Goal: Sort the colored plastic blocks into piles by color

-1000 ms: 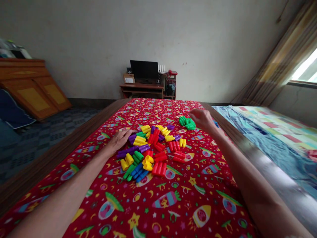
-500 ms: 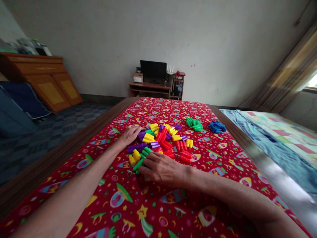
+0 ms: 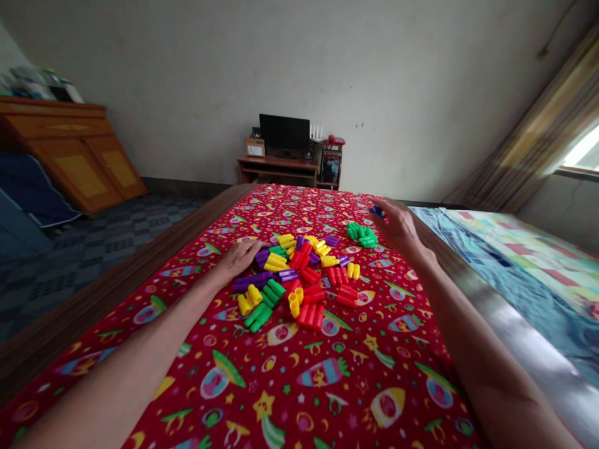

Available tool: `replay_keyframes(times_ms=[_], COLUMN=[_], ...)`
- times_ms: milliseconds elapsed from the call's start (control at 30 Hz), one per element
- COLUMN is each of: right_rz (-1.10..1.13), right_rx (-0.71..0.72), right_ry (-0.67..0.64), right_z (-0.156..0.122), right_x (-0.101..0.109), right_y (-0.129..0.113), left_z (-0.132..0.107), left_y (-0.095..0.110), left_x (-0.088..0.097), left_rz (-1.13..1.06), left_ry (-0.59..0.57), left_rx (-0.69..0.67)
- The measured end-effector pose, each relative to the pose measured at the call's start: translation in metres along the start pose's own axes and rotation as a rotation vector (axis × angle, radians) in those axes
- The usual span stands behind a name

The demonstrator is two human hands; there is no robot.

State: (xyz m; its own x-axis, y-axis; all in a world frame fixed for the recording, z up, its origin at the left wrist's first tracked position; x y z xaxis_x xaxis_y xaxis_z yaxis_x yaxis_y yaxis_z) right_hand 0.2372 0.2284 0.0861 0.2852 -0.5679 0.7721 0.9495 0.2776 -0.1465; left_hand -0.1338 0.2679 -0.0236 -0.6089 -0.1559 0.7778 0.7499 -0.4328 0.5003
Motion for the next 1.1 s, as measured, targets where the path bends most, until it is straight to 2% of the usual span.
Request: replay_keyframes(times_ms=[100,200,367,533,633,700,800,900,967,1033,1100], right_rz=[-0.23,-0.333,-0.325,-0.317,-0.271,-0.179,0.021,0.225,0.292,0.269,0.192], right_rx=[-0.251,-0.331,-0.325,-0.277,-0.198,-0.092,0.172,0.546,0.752,0.882,0.941], right_ry=[-0.129,-0.272,-0.326,-0.264,-0.2,-0.199,-0.288,-0.337,-0.344,-0.341,-0.359], right_z=[-0.01,-0.024,-0.033,-0.025,-0.016,-0.014,-0.023,-0.047,-0.064,-0.076,-0.082], right_x=[-0.013,-0.025,-0.034,-0.024,-0.013,-0.011,-0.016,-0.024,-0.03,-0.037,-0.046], right_y=[0.062,0.092,0.098,0.081,0.05,0.017,-0.053,-0.131,-0.173,-0.201,-0.216], left_z=[0.0,0.0,-0.001,0.0,0.0,0.001,0.0,-0.003,-0.004,-0.005,-0.005], left_y=[0.0,0.002,0.004,0.002,0.001,0.0,0.003,0.007,0.009,0.01,0.01], left_x=[0.0,0.001,0.002,0.002,0.001,0.001,0.002,0.003,0.004,0.005,0.005], left_rz=[0.018,0.036,0.02,0.018,0.028,0.033,0.024,0.022,0.034,0.052,0.068], left_ry=[0.012,0.006,0.008,0.005,0.01,0.014,0.008,-0.004,-0.001,0.001,-0.007], left_rx=[0.009,0.012,0.014,0.009,0.009,0.01,0.01,0.007,0.005,-0.005,-0.011])
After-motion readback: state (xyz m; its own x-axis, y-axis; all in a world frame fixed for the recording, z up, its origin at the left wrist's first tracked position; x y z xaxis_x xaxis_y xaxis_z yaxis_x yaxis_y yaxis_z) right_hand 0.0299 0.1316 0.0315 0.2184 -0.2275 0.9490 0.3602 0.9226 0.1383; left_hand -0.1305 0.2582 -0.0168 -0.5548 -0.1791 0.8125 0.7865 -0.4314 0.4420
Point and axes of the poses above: each hand's wrist, its own z-axis towards the middle knuckle, its own x-axis out of the back of the hand, y = z × x, the point moved 4 cm from there along z, towards the middle knuckle, and after that the axes turned 5 degrees about y, right-handed, at the moved point
